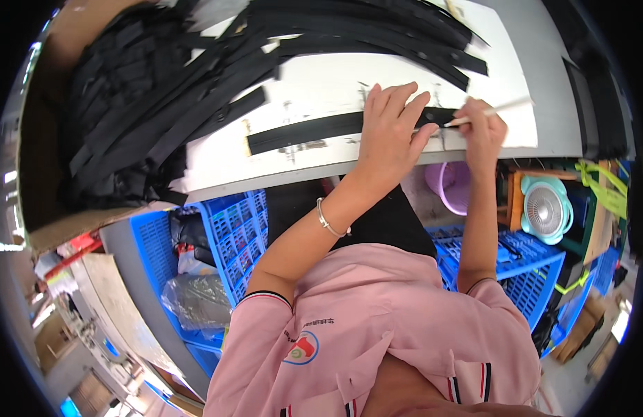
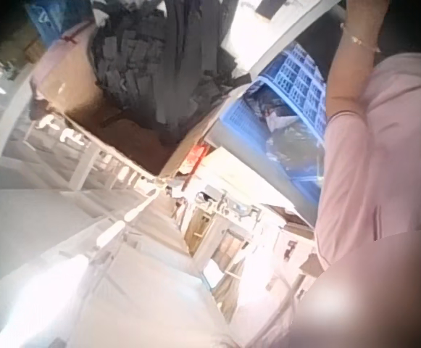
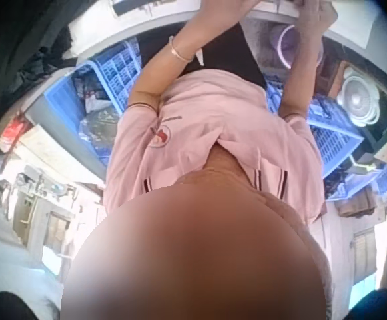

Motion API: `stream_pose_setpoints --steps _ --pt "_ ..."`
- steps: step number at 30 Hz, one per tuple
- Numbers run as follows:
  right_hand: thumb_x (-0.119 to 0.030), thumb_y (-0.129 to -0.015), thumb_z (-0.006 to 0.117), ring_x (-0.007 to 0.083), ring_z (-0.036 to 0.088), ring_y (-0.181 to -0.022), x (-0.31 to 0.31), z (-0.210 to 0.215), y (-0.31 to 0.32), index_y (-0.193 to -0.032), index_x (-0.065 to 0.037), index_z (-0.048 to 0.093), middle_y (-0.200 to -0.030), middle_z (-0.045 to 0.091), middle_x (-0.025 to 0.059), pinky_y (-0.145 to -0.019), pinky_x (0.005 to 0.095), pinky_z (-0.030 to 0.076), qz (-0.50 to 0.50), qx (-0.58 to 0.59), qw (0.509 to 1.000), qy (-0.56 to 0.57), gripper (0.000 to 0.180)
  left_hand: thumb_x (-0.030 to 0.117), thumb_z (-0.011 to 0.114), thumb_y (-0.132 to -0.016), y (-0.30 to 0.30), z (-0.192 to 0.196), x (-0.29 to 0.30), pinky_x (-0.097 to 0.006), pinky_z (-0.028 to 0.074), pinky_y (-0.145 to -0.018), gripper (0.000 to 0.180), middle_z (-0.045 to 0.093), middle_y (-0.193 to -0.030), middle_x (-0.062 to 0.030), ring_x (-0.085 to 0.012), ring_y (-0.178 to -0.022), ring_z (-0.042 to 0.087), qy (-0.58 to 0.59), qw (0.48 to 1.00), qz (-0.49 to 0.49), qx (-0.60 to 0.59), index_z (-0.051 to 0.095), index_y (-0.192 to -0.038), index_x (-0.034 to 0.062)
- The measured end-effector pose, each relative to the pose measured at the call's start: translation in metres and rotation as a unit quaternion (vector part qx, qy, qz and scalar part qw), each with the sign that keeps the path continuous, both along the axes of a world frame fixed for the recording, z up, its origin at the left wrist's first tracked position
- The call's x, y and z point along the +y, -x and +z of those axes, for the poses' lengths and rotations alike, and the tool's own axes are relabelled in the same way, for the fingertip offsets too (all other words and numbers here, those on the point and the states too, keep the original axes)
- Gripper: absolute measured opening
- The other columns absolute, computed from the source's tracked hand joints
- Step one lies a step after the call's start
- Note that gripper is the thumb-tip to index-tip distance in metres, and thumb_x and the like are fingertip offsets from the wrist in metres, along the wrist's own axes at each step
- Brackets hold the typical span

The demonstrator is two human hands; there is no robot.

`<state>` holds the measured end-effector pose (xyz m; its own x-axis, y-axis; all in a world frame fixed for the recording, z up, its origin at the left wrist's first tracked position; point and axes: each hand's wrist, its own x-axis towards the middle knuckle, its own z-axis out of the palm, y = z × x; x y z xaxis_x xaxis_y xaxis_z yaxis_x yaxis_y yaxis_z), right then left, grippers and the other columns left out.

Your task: Marking individual black material strips with a white marker at a workbench.

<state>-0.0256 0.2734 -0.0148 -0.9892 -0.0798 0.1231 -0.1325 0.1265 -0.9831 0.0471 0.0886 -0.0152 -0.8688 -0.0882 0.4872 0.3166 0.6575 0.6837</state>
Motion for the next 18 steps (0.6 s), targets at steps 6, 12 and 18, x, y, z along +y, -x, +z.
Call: stream_pose_setpoints --steps 6,12,18 --pt "-0.021 -0.102 0.066 0.0049 0.05 -0.061 -0.012 0.013 -0.002 -0.104 -0.004 0.074 -0.07 0.061 -0.0007 -0.056 0.0206 0.038 0.028 0.049 0.998 -0.003 0.019 0.002 0.067 -0.088 -0.054 0.02 -0.111 -0.051 0.029 -0.12 0.037 0.065 -0.134 -0.0112 -0.0312 -0.131 0.056 0.122 0.972 0.2 0.002 0.07 -0.125 0.0093" --pt "-0.033 -0.079 0.089 0.015 0.061 -0.07 -0.031 0.02 -0.005 -0.117 -0.011 0.067 -0.078 0.063 0.0032 -0.065 0.0299 0.049 0.083 0.227 0.882 -0.403 0.049 0.017 0.073 -0.091 -0.071 0.009 -0.199 -0.053 0.03 -0.117 0.025 0.066 -0.129 -0.0107 -0.0315 -0.124 0.058 0.191 0.941 0.27 -0.074 0.075 -0.113 0.0054" --pt "-0.04 -0.082 0.085 0.0265 0.067 -0.074 -0.048 0.017 0.021 -0.119 -0.01 0.066 -0.093 0.069 0.0082 -0.067 0.0351 0.052 0.026 0.269 0.865 -0.423 0.051 0.015 0.068 -0.097 -0.057 0.009 -0.216 -0.048 0.035 -0.112 0.015 0.07 -0.119 -0.0062 -0.0252 -0.114 0.062 0.25 0.93 0.266 -0.042 0.077 -0.104 0.0057"
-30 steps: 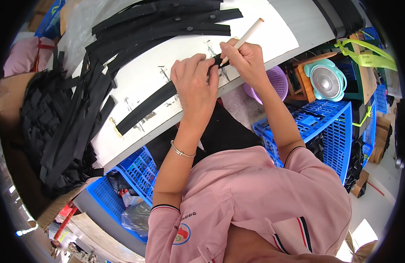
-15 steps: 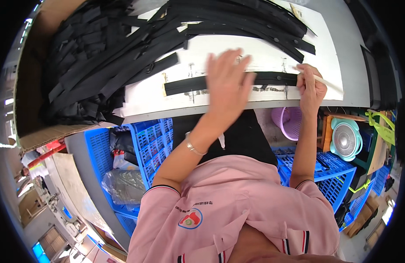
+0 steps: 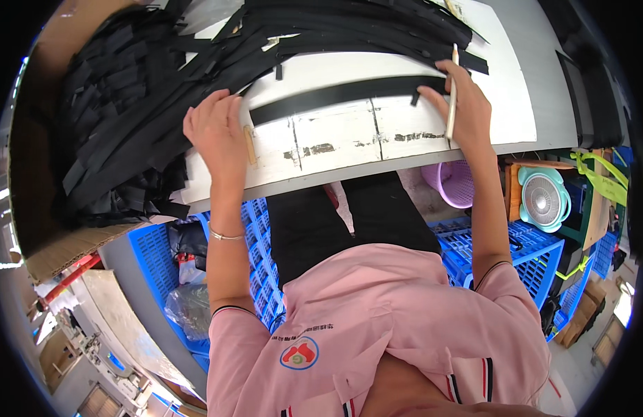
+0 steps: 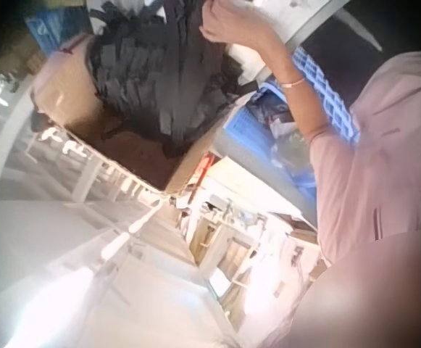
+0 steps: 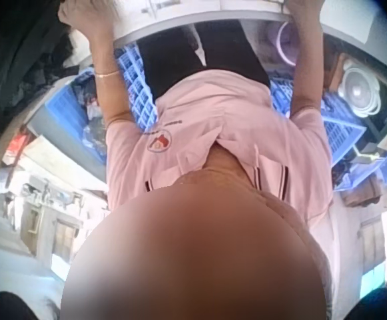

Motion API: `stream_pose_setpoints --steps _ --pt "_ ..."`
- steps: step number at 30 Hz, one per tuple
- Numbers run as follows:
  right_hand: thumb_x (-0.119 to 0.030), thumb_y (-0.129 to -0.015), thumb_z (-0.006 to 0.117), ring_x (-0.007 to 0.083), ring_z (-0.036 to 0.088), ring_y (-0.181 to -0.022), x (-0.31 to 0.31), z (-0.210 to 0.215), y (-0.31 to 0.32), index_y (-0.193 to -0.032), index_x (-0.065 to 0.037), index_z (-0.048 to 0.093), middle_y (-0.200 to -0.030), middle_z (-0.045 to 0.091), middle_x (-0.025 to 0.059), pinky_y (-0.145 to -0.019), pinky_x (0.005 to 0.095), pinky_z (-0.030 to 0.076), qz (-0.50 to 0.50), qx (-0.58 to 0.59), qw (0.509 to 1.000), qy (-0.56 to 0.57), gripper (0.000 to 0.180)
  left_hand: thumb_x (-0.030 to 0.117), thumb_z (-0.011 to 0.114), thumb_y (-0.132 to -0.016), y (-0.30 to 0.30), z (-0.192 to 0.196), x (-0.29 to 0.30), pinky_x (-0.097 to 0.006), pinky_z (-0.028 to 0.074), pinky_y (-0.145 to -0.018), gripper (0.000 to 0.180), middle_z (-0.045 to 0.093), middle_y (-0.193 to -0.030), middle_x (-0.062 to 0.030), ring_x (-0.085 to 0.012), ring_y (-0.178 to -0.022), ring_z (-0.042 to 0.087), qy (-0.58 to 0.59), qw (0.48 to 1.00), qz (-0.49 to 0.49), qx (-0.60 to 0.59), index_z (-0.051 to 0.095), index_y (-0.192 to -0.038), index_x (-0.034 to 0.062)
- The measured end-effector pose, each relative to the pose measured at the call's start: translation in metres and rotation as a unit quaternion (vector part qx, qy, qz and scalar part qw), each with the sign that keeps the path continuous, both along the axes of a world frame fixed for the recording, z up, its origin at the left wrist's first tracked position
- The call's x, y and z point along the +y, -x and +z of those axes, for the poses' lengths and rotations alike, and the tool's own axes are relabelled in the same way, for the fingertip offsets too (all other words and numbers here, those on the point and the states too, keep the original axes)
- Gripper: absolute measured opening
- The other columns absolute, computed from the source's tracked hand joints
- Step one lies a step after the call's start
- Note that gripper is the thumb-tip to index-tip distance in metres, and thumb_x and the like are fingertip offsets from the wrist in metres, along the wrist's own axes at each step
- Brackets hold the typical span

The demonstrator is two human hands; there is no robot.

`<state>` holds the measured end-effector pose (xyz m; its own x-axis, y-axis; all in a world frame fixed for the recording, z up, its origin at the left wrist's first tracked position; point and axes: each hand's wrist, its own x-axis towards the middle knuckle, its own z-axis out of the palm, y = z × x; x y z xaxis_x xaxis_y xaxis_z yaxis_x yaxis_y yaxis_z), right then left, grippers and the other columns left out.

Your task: Marking individual black material strips with a white marker at a workbench.

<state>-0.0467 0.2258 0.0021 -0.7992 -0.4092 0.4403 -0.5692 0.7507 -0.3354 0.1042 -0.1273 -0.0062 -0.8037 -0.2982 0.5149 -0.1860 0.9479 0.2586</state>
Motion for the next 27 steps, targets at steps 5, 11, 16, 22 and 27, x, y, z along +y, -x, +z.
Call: stream_pose_setpoints --steps 5,11,16,22,27 --pt "-0.04 -0.086 0.083 0.0274 0.071 -0.076 -0.004 -0.015 0.032 -0.12 -0.01 0.064 -0.102 0.071 0.0078 -0.065 0.0347 0.055 -0.024 0.064 0.997 0.017 0.049 0.014 0.069 -0.097 0.003 0.033 0.028 -0.033 0.05 -0.089 0.011 0.075 -0.103 -0.0071 -0.0247 -0.093 0.068 -0.125 0.988 -0.021 0.086 0.076 -0.102 0.0064" --pt "-0.02 -0.09 0.081 0.0175 0.066 -0.069 0.0 -0.006 0.011 -0.117 -0.009 0.066 -0.082 0.067 0.0044 -0.065 0.0299 0.054 -0.034 -0.095 0.969 0.226 0.034 0.016 0.073 -0.093 0.028 0.024 0.095 -0.035 0.052 -0.073 0.014 0.074 -0.089 -0.008 -0.0258 -0.076 0.067 -0.157 0.96 -0.227 -0.039 0.079 -0.103 0.009" --pt "-0.012 -0.09 0.078 0.0227 0.071 -0.08 0.0 -0.008 -0.063 -0.115 -0.009 0.069 -0.093 0.073 0.0072 -0.072 0.0325 0.055 -0.06 -0.04 0.968 0.239 0.027 0.018 0.074 -0.091 0.056 0.017 0.151 -0.035 0.052 -0.072 0.014 0.072 -0.087 -0.0072 -0.028 -0.078 0.067 -0.172 0.943 -0.28 -0.052 0.079 -0.1 0.0084" --pt "-0.022 -0.085 0.081 0.0302 0.062 -0.116 0.02 -0.014 -0.086 -0.124 -0.011 0.069 -0.123 0.071 0.007 -0.108 0.0471 0.042 0.071 -0.029 0.994 0.081 0.042 0.012 0.077 -0.087 0.056 0.009 0.167 -0.036 0.052 -0.08 0.016 0.073 -0.098 -0.0059 -0.0261 -0.091 0.066 -0.184 0.946 -0.267 0.011 0.078 -0.102 0.0066" --pt "-0.024 -0.086 0.081 0.0314 0.058 -0.122 0.058 -0.019 -0.077 -0.136 -0.013 0.066 -0.124 0.071 0.009 -0.115 0.0504 0.036 0.002 0.029 0.999 0.038 0.054 0.01 0.076 -0.087 0.026 0.004 0.132 -0.044 0.041 -0.106 0.018 0.071 -0.11 -0.0059 -0.0259 -0.103 0.063 -0.135 0.965 -0.226 -0.007 0.078 -0.104 0.0061"
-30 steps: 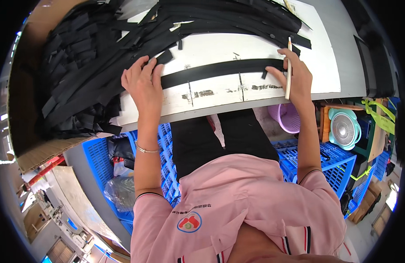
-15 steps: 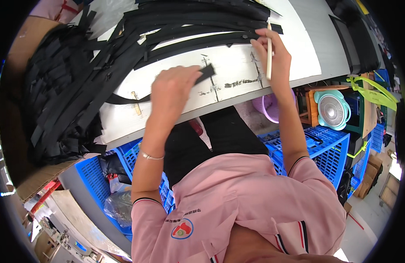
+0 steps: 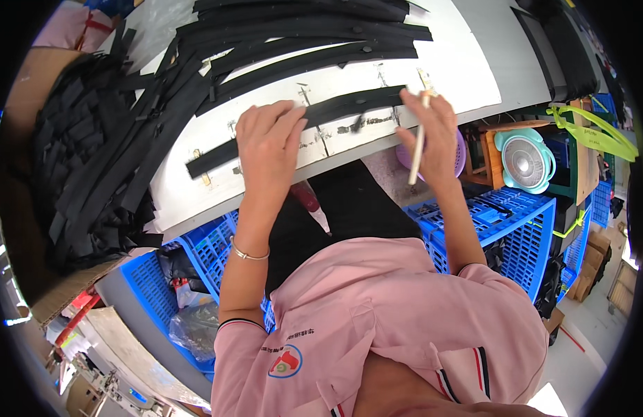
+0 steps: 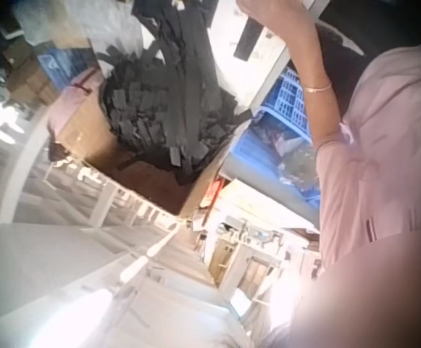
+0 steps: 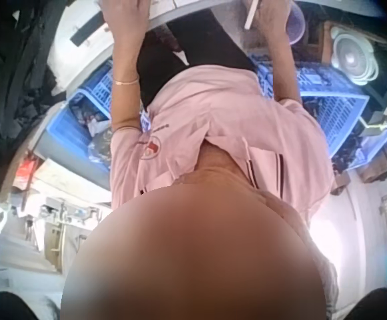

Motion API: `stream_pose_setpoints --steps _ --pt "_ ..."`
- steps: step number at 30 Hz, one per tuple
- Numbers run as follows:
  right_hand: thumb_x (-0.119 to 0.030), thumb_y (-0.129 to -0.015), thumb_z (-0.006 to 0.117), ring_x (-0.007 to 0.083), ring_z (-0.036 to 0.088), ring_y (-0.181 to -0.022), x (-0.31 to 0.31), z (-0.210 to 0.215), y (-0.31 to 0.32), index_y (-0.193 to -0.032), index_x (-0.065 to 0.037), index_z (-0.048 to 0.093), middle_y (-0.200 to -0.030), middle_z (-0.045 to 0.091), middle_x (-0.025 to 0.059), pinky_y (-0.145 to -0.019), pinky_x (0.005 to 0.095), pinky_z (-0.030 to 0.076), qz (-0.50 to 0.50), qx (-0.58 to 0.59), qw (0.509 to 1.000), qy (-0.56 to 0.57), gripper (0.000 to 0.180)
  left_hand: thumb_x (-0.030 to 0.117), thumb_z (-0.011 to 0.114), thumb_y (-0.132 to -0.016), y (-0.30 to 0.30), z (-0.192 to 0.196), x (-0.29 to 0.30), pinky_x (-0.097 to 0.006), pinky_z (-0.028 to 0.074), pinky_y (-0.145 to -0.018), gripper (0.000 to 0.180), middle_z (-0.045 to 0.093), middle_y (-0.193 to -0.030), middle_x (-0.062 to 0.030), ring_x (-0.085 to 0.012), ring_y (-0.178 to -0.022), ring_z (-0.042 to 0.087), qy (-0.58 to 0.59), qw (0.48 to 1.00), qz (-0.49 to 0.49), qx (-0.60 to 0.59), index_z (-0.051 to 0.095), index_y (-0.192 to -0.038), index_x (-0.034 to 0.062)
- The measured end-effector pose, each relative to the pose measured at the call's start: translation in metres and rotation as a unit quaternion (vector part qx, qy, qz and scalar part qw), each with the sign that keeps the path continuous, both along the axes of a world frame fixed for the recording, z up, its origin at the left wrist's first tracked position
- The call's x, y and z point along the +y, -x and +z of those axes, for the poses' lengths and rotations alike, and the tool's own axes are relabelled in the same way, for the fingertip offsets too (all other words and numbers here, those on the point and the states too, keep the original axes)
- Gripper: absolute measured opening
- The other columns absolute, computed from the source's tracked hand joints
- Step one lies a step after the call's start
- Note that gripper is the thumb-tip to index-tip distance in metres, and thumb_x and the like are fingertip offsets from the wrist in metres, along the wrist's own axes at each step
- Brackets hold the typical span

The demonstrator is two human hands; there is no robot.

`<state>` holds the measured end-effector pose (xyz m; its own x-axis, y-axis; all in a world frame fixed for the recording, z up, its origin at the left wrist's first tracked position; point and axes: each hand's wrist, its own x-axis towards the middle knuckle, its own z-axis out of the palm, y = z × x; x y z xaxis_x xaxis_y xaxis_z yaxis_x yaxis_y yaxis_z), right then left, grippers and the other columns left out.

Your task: Marking individual black material strips with a white marker at a workbench.

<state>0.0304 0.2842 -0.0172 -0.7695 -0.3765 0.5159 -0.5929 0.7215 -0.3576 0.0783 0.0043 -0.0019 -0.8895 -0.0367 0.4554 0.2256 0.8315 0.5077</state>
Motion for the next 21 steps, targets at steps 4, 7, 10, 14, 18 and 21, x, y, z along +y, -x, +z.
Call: stream_pose_setpoints --steps 4,7,10,14,18,21 --pt "-0.019 -0.088 0.079 0.0313 0.058 -0.121 0.016 -0.003 0.007 -0.134 -0.012 0.068 -0.121 0.072 0.0098 -0.114 0.0496 0.037 -0.045 -0.012 0.999 0.006 0.048 0.013 0.074 -0.091 -0.023 -0.001 -0.016 -0.05 0.028 -0.12 0.02 0.072 -0.121 -0.0048 -0.0247 -0.112 0.063 0.053 0.998 0.033 -0.02 0.077 -0.109 0.006" --pt "-0.013 -0.088 0.077 0.0281 0.058 -0.121 0.015 -0.007 0.008 -0.129 -0.01 0.07 -0.129 0.072 0.0042 -0.114 0.0457 0.039 -0.035 0.004 0.999 0.01 0.042 0.016 0.073 -0.093 -0.045 -0.002 -0.015 -0.055 0.022 -0.122 0.028 0.07 -0.128 -0.0057 -0.0245 -0.12 0.061 0.084 0.993 0.079 -0.032 0.075 -0.119 0.0062" --pt "-0.006 -0.086 0.078 0.0281 0.059 -0.122 0.017 -0.008 0.008 -0.126 -0.009 0.07 -0.132 0.071 0.0031 -0.114 0.0437 0.038 -0.044 0.002 0.999 -0.012 0.04 0.025 0.072 -0.096 -0.068 -0.005 -0.014 -0.063 0.01 -0.122 0.046 0.06 -0.147 -0.0082 -0.0287 -0.14 0.05 0.097 0.985 0.107 -0.094 0.065 -0.137 0.0062" --pt "-0.004 -0.085 0.079 0.0289 0.059 -0.12 0.019 -0.012 0.008 -0.126 -0.009 0.07 -0.13 0.072 0.0024 -0.111 0.0414 0.04 -0.053 0.018 0.998 -0.007 0.042 0.033 0.071 -0.097 -0.088 -0.008 -0.024 -0.066 0.001 -0.121 0.058 0.05 -0.157 -0.0117 -0.0318 -0.151 0.038 0.092 0.976 0.153 -0.121 0.057 -0.147 0.007" --pt "-0.006 -0.088 0.077 0.0279 0.059 -0.121 0.016 -0.006 0.005 -0.127 -0.009 0.07 -0.13 0.072 0.0054 -0.111 0.0423 0.04 -0.055 0.008 0.998 -0.019 0.039 0.035 0.072 -0.096 -0.094 -0.01 -0.035 -0.063 0.002 -0.122 0.06 0.051 -0.156 -0.0129 -0.0331 -0.152 0.035 0.067 0.977 0.164 -0.115 0.057 -0.147 0.008" --pt "-0.008 -0.095 0.071 0.0261 0.06 -0.124 -0.002 0.013 0.003 -0.128 -0.009 0.069 -0.129 0.071 0.0104 -0.111 0.0404 0.042 -0.102 -0.048 0.994 -0.018 0.033 0.037 0.072 -0.096 -0.096 -0.012 -0.038 -0.062 0.004 -0.123 0.06 0.052 -0.155 -0.0124 -0.0343 -0.152 0.034 0.062 0.979 0.158 -0.109 0.058 -0.147 0.0088"
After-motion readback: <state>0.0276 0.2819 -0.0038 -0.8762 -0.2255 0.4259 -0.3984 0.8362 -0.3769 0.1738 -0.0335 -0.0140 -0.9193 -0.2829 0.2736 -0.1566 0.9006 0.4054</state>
